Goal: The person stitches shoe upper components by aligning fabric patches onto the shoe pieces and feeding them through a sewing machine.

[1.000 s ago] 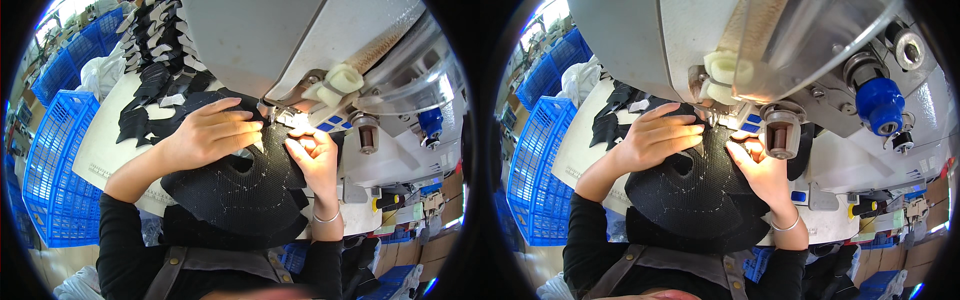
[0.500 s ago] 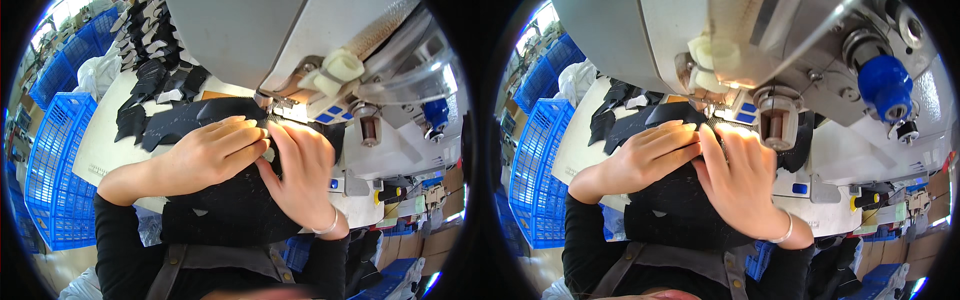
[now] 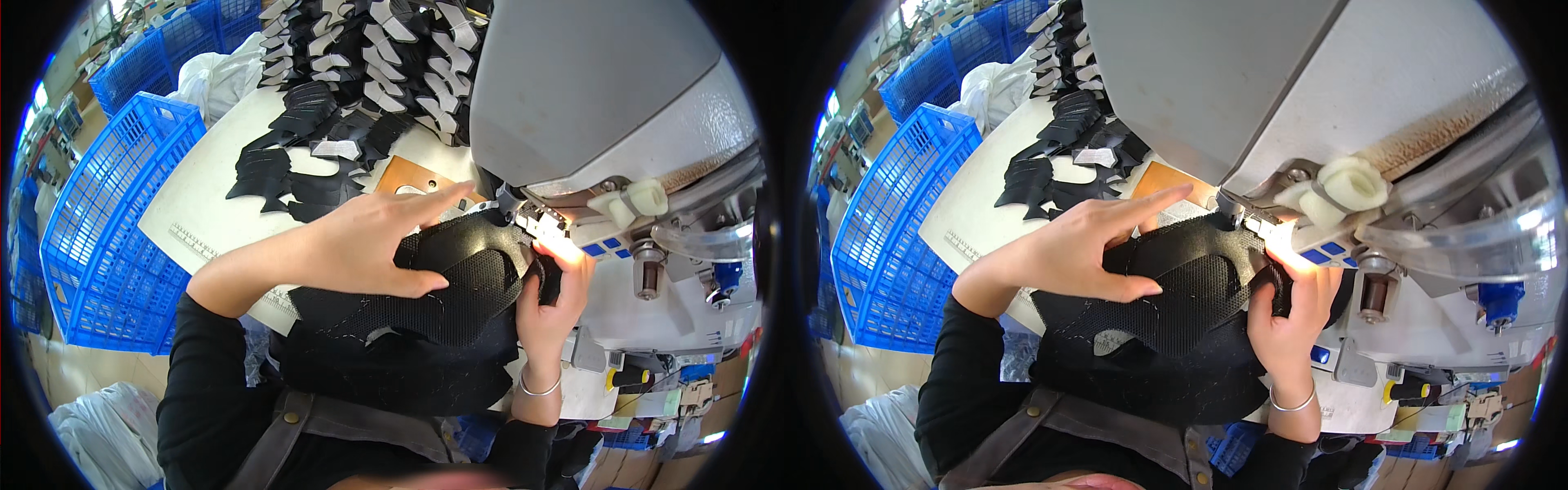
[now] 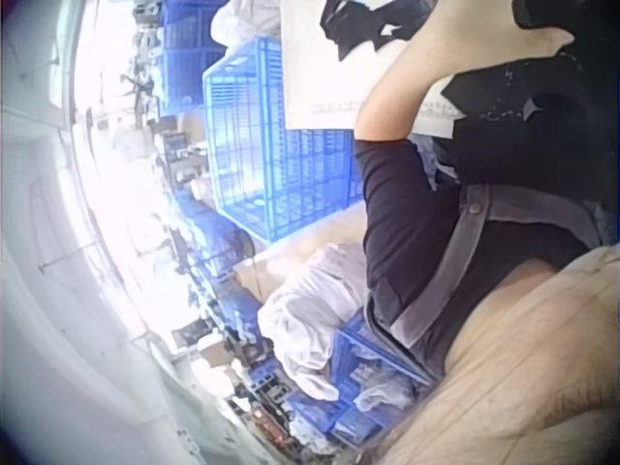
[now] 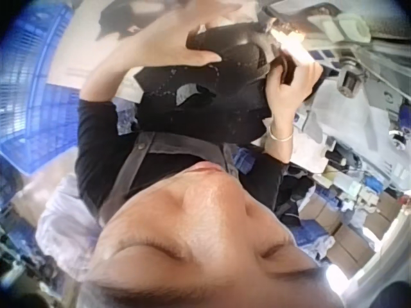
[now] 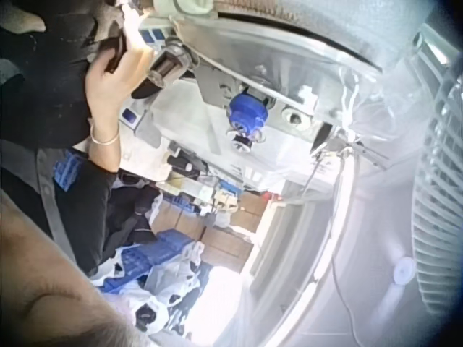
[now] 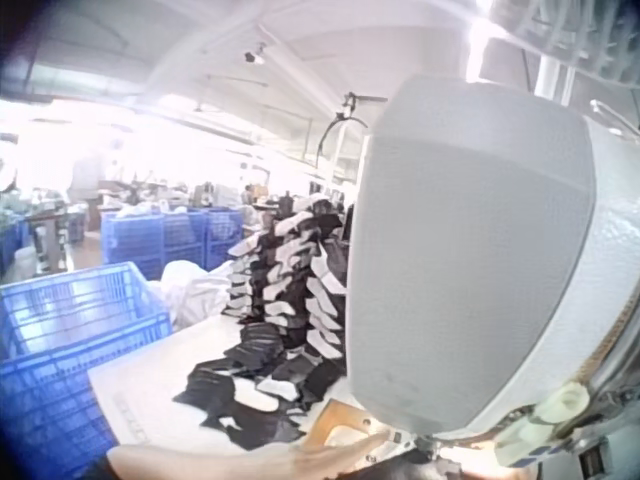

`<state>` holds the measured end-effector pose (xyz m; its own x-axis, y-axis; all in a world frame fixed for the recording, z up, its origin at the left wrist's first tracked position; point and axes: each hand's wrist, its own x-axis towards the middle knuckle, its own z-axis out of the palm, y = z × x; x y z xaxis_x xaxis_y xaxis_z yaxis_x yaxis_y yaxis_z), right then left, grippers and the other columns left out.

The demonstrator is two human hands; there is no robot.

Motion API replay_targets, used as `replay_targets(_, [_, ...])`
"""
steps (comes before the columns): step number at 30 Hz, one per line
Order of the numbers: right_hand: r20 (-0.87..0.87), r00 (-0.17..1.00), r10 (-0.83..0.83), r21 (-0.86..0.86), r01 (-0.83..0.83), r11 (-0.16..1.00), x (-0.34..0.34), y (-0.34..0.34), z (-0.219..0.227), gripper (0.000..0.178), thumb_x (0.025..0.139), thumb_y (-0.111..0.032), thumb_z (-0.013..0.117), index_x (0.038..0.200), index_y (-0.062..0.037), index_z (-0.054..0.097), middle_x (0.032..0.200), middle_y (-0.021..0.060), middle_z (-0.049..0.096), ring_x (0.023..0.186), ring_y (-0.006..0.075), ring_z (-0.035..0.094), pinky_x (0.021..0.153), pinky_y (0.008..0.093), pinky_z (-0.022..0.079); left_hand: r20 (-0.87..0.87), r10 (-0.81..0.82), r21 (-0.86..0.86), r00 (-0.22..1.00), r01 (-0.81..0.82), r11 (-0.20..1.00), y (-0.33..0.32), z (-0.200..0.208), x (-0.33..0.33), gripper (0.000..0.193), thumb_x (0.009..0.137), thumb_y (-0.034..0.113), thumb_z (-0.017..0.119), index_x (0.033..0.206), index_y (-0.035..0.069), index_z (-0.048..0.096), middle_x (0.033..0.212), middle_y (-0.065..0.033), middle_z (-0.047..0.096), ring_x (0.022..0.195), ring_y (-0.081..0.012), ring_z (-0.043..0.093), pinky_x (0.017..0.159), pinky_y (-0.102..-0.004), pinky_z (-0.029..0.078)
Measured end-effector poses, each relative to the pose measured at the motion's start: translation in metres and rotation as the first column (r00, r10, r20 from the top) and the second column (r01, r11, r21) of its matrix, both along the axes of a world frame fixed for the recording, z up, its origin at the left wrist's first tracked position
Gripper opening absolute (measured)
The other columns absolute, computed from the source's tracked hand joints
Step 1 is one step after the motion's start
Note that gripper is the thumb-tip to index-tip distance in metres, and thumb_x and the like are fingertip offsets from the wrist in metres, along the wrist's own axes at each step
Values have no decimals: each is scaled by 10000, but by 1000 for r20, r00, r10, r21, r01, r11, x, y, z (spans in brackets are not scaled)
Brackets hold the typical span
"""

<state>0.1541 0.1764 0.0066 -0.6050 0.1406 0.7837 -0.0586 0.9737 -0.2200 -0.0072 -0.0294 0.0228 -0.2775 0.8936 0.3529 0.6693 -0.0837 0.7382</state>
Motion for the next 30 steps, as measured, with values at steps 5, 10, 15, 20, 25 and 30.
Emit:
replay_targets(5, [27,999,29,83,-31,996,0,4,2,368,653,63,582,996,-59,636,988,95,621,906,288,533,844,365,412,-153,50,88,987,-36,995,1,-13,0,765,787,126,725,1450,45,354,1079,-190,632,827,-255,627,760,-324,500])
replay_targets(10, [27,995,93,49,-95,994,1,16,0,383,643,43,634,1001,-92,656,975,63,647,854,265,535,796,362,403,91,-17,-44,996,21,999,0,-3,-1,676,815,185,743,1394,26,434,1127,-194,636,917,-274,647,816,-336,501])
replay_targets(15, [22,998,53,1,-53,999,1,12,0,363,634,46,645,968,-96,666,971,63,658,852,268,542,796,347,414,-68,5,0,998,-5,1000,-3,-3,0,694,789,274,767,1368,29,473,1159,-197,633,955,-269,651,836,-344,494])
replay_targets(20, [4,994,105,60,-105,993,0,14,3,346,635,52,657,939,-111,690,959,76,670,828,258,549,772,334,428,-57,15,-27,998,-17,999,-5,-2,2,666,799,212,750,1380,52,468,1125,-220,639,881,-297,648,810,-339,491])
replay_targets(25, [-39,993,114,-33,-115,993,-2,11,-3,295,658,98,620,881,-75,706,961,93,664,893,257,589,817,330,453,49,74,-203,996,-63,977,-11,10,9,663,806,175,727,1404,98,454,911,-210,651,630,-243,498,646,-321,456])
replay_targets(30, [-106,989,104,-47,-110,993,-6,8,-7,287,650,106,644,853,-79,725,949,90,665,877,226,583,781,292,455,-61,68,-122,996,-75,990,-8,5,6,702,782,179,752,1410,105,449,742,-144,569,605,-226,466,618,-310,431])
